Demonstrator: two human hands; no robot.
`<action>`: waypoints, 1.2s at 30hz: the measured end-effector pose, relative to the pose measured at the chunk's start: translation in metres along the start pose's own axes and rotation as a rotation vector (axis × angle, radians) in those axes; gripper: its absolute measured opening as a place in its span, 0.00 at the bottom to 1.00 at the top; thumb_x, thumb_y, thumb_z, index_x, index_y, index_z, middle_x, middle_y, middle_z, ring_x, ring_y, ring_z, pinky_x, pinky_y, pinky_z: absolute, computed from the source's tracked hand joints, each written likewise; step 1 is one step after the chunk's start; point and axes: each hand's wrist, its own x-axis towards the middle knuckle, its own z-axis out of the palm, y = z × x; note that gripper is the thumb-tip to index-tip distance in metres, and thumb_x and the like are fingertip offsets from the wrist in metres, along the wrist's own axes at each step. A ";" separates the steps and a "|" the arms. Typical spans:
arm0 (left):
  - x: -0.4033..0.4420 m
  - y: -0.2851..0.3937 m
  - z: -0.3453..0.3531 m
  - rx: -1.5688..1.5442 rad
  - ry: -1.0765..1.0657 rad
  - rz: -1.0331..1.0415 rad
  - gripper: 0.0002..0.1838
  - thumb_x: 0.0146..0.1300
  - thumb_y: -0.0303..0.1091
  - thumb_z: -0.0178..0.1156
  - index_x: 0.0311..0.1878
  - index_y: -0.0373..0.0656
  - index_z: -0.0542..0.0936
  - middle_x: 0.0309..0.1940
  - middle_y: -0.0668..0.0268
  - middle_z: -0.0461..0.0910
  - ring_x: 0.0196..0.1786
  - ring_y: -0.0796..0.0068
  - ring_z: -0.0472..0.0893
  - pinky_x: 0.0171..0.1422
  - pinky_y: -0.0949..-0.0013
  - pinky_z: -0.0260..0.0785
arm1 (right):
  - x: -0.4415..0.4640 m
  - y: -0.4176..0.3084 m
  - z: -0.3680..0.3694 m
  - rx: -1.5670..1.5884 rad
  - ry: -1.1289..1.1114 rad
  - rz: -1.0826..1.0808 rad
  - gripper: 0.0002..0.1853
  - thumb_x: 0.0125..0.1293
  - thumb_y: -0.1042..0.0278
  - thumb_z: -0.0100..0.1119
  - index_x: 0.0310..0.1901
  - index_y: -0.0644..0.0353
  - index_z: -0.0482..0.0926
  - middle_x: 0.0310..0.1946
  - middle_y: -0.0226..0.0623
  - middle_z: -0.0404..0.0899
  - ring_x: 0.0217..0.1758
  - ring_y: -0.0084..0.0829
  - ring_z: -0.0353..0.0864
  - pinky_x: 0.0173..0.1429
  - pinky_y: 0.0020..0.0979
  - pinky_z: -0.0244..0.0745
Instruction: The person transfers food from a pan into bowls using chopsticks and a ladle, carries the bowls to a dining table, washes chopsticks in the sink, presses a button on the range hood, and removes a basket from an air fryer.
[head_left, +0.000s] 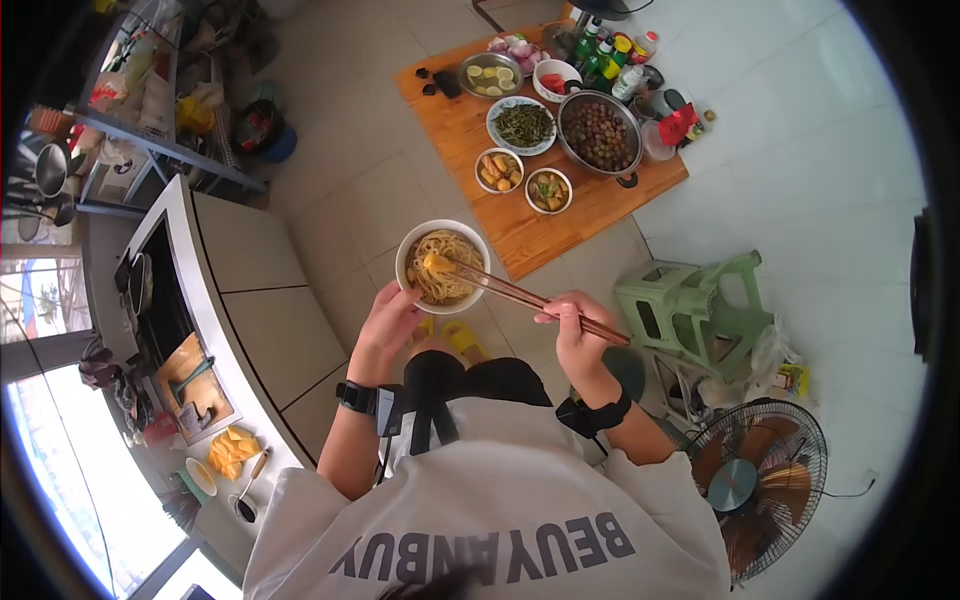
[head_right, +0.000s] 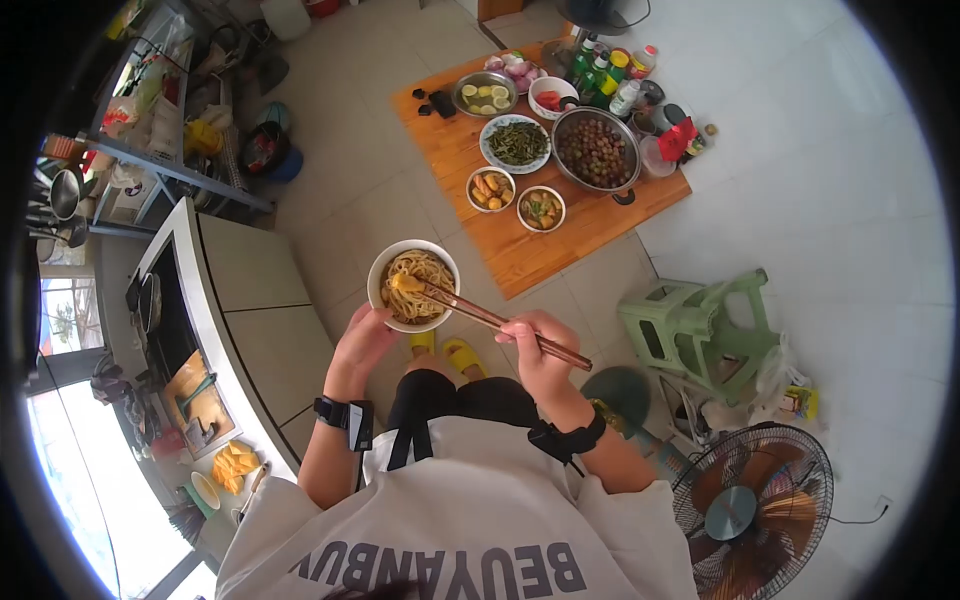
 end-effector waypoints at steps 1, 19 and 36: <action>0.018 -0.001 0.006 -0.004 0.002 -0.019 0.19 0.62 0.27 0.53 0.55 0.30 0.68 0.52 0.57 0.74 0.54 0.67 0.75 0.61 0.61 0.68 | 0.004 0.006 -0.003 0.008 0.096 0.079 0.13 0.68 0.70 0.51 0.27 0.69 0.76 0.24 0.40 0.79 0.24 0.27 0.80 0.31 0.23 0.76; 0.299 0.027 -0.026 0.126 -0.108 -0.241 0.24 0.59 0.24 0.54 0.60 0.31 0.64 0.56 0.57 0.71 0.58 0.66 0.72 0.65 0.62 0.65 | 0.152 0.160 -0.039 0.150 0.808 0.494 0.17 0.71 0.61 0.48 0.33 0.68 0.74 0.24 0.39 0.76 0.23 0.28 0.79 0.30 0.26 0.72; 0.240 0.088 -0.060 0.072 0.053 -0.066 0.27 0.57 0.25 0.52 0.62 0.31 0.63 0.57 0.56 0.70 0.60 0.64 0.71 0.65 0.60 0.64 | 0.197 0.247 -0.016 -0.238 0.438 0.447 0.13 0.67 0.65 0.56 0.38 0.71 0.75 0.31 0.42 0.81 0.32 0.31 0.84 0.36 0.24 0.77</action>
